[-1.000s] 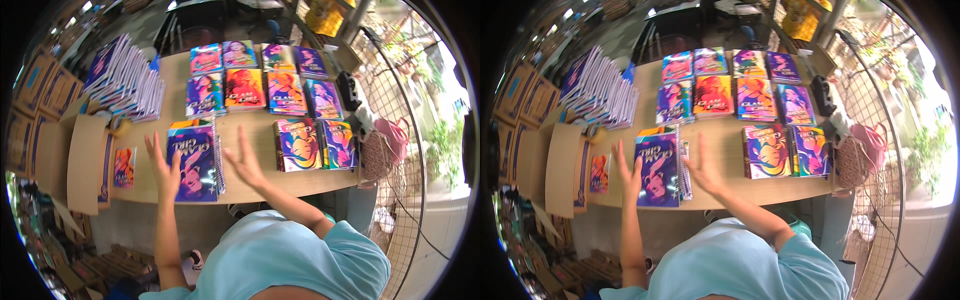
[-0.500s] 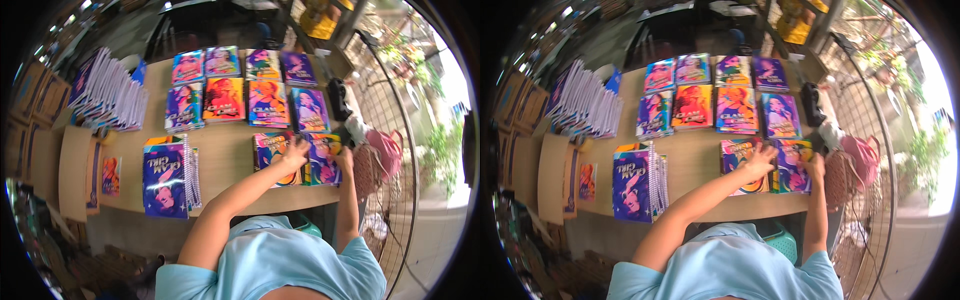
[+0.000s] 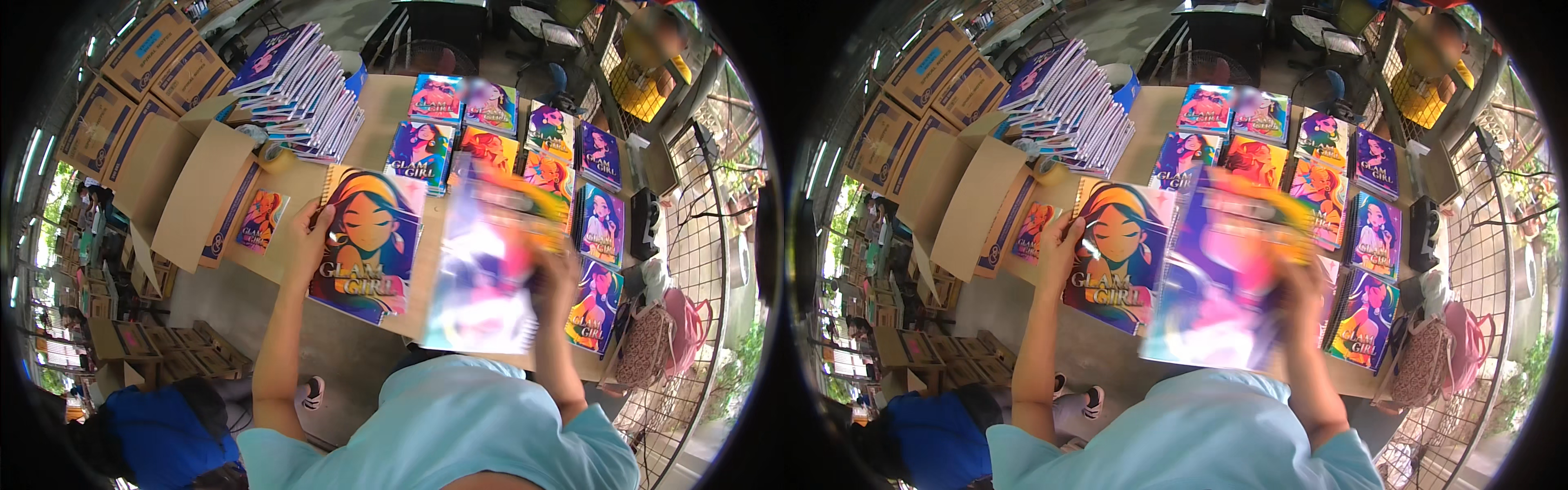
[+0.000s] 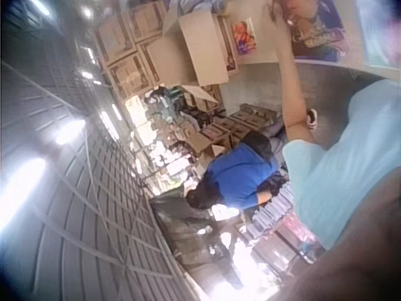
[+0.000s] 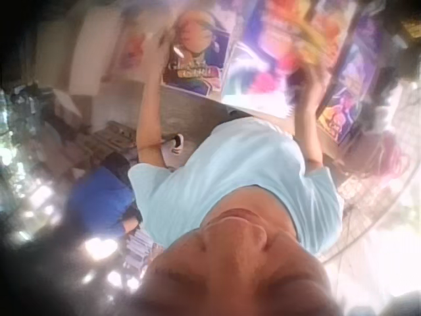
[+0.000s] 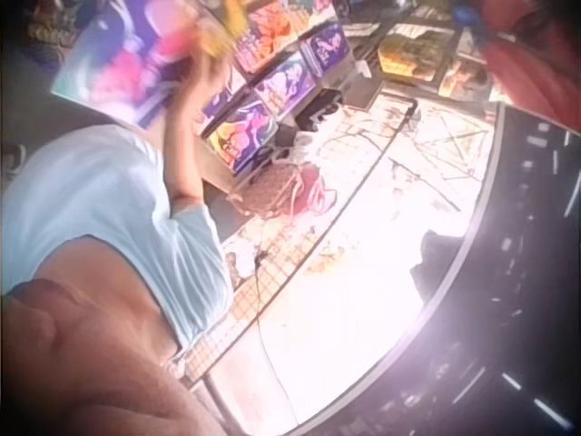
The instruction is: The person stacks colorful spiral-bound notebooks on a table, arranging them into neat piles. They handle the notebooks by hand, moving them from a cardboard box and organizing them into rows.
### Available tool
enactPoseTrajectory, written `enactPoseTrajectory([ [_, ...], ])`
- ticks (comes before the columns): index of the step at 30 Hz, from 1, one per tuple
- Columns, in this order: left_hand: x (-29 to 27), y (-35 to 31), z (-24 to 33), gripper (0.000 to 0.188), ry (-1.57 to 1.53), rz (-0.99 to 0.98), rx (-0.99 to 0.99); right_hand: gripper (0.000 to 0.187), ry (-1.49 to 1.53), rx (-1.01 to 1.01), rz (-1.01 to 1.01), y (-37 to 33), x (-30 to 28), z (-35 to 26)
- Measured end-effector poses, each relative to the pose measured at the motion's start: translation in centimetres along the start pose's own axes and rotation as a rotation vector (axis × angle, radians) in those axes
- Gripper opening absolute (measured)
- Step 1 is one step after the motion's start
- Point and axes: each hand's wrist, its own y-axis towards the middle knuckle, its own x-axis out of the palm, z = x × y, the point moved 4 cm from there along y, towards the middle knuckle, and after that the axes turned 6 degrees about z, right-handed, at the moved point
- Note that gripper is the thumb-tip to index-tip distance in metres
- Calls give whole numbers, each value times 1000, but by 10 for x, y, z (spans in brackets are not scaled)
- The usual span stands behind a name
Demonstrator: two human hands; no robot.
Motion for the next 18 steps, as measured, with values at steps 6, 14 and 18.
enactPoseTrajectory([
  [6,-6,6,-112,65,33,-293,-7,75,-321,-92,-300,-56,160,131],
  [14,-4,39,-35,57,240,-129,320,62,-170,-175,-107,6,133,110],
  [18,51,116,-14,46,379,-123,528,39,-558,-575,-264,150,151,73],
])
